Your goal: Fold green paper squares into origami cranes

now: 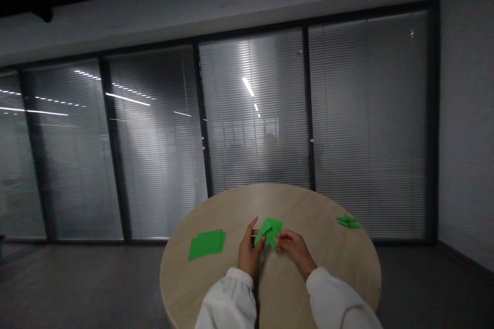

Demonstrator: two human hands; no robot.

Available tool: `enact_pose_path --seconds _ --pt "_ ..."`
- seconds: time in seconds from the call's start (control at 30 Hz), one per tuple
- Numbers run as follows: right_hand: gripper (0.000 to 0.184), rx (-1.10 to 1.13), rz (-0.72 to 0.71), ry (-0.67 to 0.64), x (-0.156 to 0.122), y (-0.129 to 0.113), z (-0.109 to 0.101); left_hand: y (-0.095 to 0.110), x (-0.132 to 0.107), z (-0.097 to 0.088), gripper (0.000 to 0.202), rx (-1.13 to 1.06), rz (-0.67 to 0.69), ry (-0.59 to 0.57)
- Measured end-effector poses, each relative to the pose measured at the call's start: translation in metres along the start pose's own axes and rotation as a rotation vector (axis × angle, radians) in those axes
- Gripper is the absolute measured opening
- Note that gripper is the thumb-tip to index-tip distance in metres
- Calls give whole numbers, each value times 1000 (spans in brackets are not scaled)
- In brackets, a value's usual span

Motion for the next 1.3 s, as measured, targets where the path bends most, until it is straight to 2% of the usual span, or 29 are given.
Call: enact_pose_path --seconds 0.13,0.27,0.37,0.47,0.57,0.63,0.7,0.77,0.93,1.17,1.3 --pt "31 53 10 -32 -2 -3 6 -4 4 -10 45 -44 -54 80" --pt "29 70 16 -107 -9 -9 16 -1 5 -22 41 -7 -55 171" --pt "32 96 6 -181 -13 -14 24 -6 4 -23 41 -16 -107 172" --pt "45 71 -58 -100 -12 -21 16 -12 3 -18 40 -10 -145 135" --pt "62 26 -110 -10 -10 -25 6 -18 2 -8 38 36 -131 45" --pt "57 13 -102 -32 -9 -23 7 -21 1 0 36 52 -124 -32" --pt "41 0 -93 -56 -9 -21 8 -24 0 7 34 48 -126 -96" --pt "33 -7 -94 -35 -9 -22 6 -25 -1 10 30 14 -151 -113" --pt "38 51 -86 40 -9 -26 -3 -22 -1 8 36 -100 -254 -60" --pt "42 65 -47 -9 -8 -19 1 -28 6 -7 45 -316 -253 67" --pt "38 74 -77 -35 -10 -19 4 -40 8 -9 40 -388 -270 69"
Point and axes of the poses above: each hand's wrist, its own x-axis towards the middle knuckle, its own z-axis out of the palm, y = z × x, the point moved 9 cm from there along x, towards the middle knuckle, and after that the axes turned 11 degrees about -x, right-handed, at the moved point
